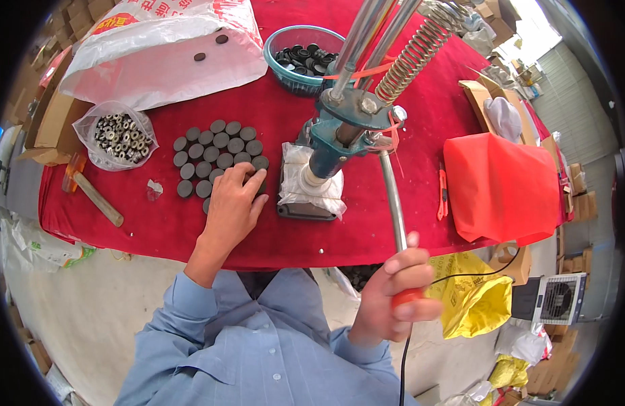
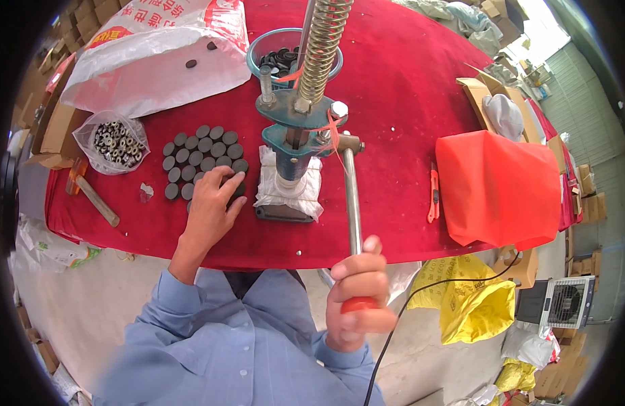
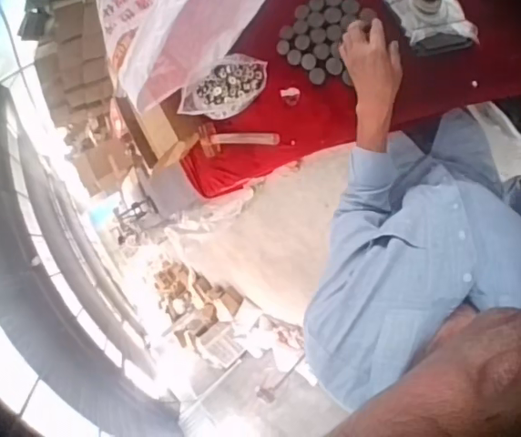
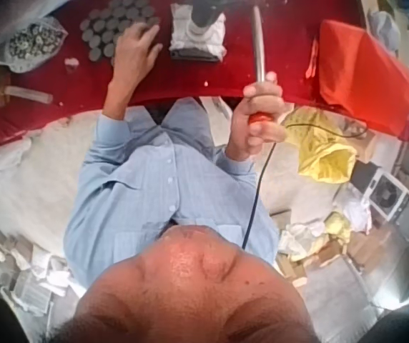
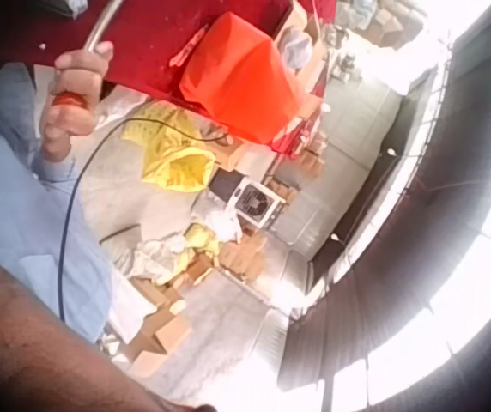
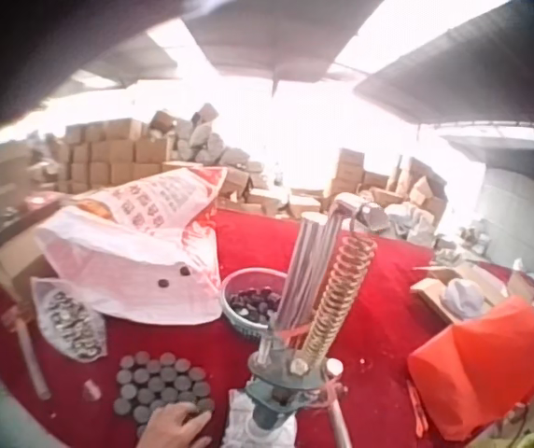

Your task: The person arranges small cylindrical magnets on a red table, then uses a manual press to assemble them with metal rings. The person places each magnet under the press, operates the lever, and collects the assembled units.

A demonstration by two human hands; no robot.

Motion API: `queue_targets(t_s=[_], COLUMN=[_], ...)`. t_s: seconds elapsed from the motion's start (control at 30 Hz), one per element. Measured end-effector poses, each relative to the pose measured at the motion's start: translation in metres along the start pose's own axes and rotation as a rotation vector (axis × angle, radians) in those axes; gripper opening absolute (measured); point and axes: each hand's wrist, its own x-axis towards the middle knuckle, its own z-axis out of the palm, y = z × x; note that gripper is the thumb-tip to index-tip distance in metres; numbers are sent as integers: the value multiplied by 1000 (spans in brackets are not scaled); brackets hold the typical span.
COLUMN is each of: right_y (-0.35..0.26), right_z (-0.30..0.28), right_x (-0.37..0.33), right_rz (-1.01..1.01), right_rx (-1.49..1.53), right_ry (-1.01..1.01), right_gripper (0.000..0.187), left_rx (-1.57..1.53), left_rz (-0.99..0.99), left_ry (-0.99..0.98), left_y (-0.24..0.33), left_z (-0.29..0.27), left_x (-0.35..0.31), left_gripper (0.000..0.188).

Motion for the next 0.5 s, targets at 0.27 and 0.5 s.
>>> queue_targets(t_s=[0.27, 0.5], right_y=[-4, -7], right_z=[-8, 6], right_x=[15, 108], right_rz=[32, 27], right_rx=[-34, -38], right_ry=[-157, -226], right_gripper=[29, 36], left_rx=[-137, -377], left_rz=[33, 46], left_ry=[154, 233], left_y=[-16, 26], left_z=[9, 11], left_x=[-6, 22], left_gripper=[38, 49])
